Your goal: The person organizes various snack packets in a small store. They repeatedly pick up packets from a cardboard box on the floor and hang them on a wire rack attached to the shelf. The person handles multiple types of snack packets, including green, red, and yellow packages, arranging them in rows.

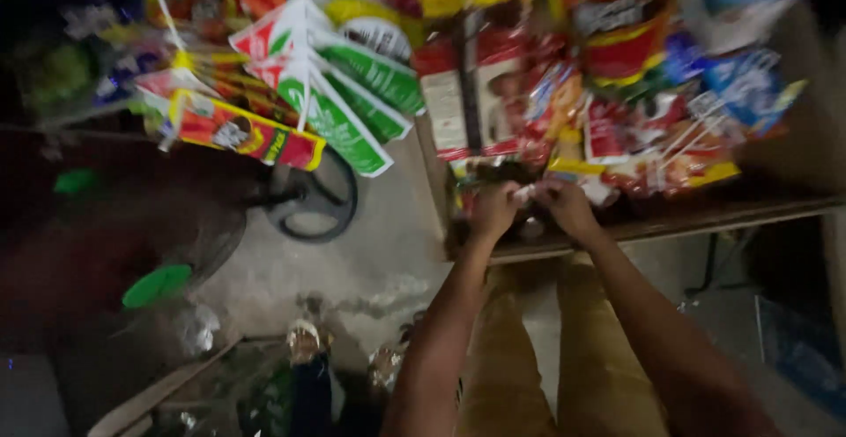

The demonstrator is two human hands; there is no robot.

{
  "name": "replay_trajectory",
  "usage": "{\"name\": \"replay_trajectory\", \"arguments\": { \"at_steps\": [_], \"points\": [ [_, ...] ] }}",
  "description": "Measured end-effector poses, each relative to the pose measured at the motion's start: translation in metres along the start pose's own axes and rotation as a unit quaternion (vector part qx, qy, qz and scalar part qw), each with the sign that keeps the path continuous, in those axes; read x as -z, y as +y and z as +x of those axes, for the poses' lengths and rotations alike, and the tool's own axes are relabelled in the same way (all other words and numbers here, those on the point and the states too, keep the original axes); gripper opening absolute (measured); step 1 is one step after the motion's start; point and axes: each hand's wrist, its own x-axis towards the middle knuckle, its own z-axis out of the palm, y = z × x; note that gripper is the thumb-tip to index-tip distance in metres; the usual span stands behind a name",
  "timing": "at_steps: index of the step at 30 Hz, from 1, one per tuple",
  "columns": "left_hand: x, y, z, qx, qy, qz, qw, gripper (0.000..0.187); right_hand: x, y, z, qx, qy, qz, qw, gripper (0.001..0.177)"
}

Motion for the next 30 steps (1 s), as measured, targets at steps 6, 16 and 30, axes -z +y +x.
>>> {"name": "replay_trajectory", "arguments": {
  "at_steps": [6, 16, 30],
  "points": [
    [0.041, 0.140, 0.017, -0.038, -0.053, -0.035, 0.997, 0.025, 0.114, -0.036, -0.006, -0.093, 0.014, 0.092, 0.991, 0.017],
    [0.082, 0.354, 0.065, -0.141, -0.018, -0.096, 0.985, 0.023, 0.294, -0.191, 0.020, -0.151, 0.103, 0.048, 0.982, 0.020],
    [0.091, 0.385, 0.127, -0.166, 0.128, -0.032, 0.977, 0.020, 0.308, -0.186, 0.094, 0.143, 0.215, 0.052, 0.965, 0.015]
  ]
}}
